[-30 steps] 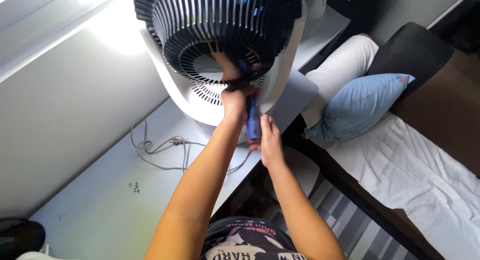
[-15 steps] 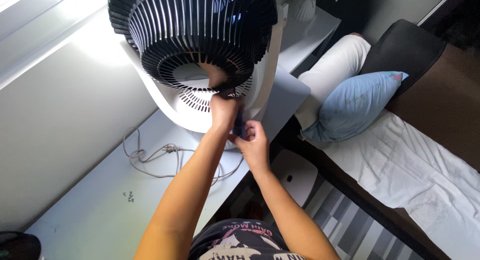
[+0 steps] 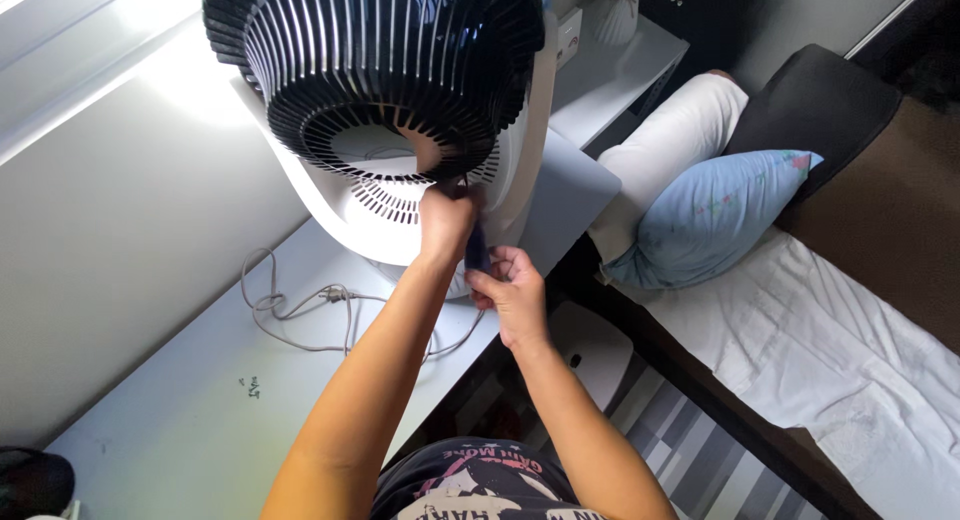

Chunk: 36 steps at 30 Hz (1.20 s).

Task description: The person uses a screwdriver to remove screws from the front grille of a white air cooler fan. After removing the screws, the person detaches the front grille, exposing the internal fan blades.

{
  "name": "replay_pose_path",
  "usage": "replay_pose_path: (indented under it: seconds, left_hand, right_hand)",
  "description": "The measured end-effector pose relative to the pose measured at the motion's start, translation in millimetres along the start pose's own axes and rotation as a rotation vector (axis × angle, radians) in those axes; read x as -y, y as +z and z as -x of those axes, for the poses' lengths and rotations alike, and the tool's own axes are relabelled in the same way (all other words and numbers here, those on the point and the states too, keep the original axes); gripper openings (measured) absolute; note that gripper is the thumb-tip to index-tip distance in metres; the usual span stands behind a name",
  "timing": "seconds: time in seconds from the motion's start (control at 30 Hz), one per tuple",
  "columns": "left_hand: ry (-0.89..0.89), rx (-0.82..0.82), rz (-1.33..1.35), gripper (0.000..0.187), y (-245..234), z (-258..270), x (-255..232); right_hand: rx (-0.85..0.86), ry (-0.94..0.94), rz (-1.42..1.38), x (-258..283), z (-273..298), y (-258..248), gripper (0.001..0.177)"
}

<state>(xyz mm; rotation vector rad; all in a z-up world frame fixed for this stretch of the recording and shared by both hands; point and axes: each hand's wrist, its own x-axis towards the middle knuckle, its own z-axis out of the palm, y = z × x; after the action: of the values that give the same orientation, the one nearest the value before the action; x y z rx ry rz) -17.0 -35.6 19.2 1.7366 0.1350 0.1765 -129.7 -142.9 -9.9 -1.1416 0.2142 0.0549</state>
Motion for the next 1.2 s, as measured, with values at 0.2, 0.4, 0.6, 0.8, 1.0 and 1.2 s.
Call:
replay_pose_path:
  seconds: [0.2, 0.4, 0.6, 0.8, 1.0, 1.2]
  left_hand:
    - [-0.103, -0.117, 0.070, 0.015, 2, 2, -12]
    - [-0.193, -0.068, 0.453, 0.012, 4, -1, -7]
    - [0.222, -0.060, -0.334, 0.036, -9, 24, -28]
    - [-0.005, 0.084, -0.368, 0.055, -27, 29, -52]
    - [-0.052, 0.136, 0.081, 0.051, -29, 15, -7]
    - [0.124, 0.124, -0.488, 0.049, -33, 32, -40]
  right_hand:
    - [0.088, 0.035, -0.064, 12, 11, 5, 0.042]
    - [0.194, 0.293, -0.328, 19, 5, -7, 0.035]
    - [0.017, 0.064, -0.017, 6, -5, -5, 0.038]
    - [0.057, -0.057, 0.020, 6, 2, 7, 0.038]
    - [0.201, 0.314, -0.295, 8, -1, -16, 0.032]
    - [0.145, 0.145, -0.227, -20, -16, -15, 0.032]
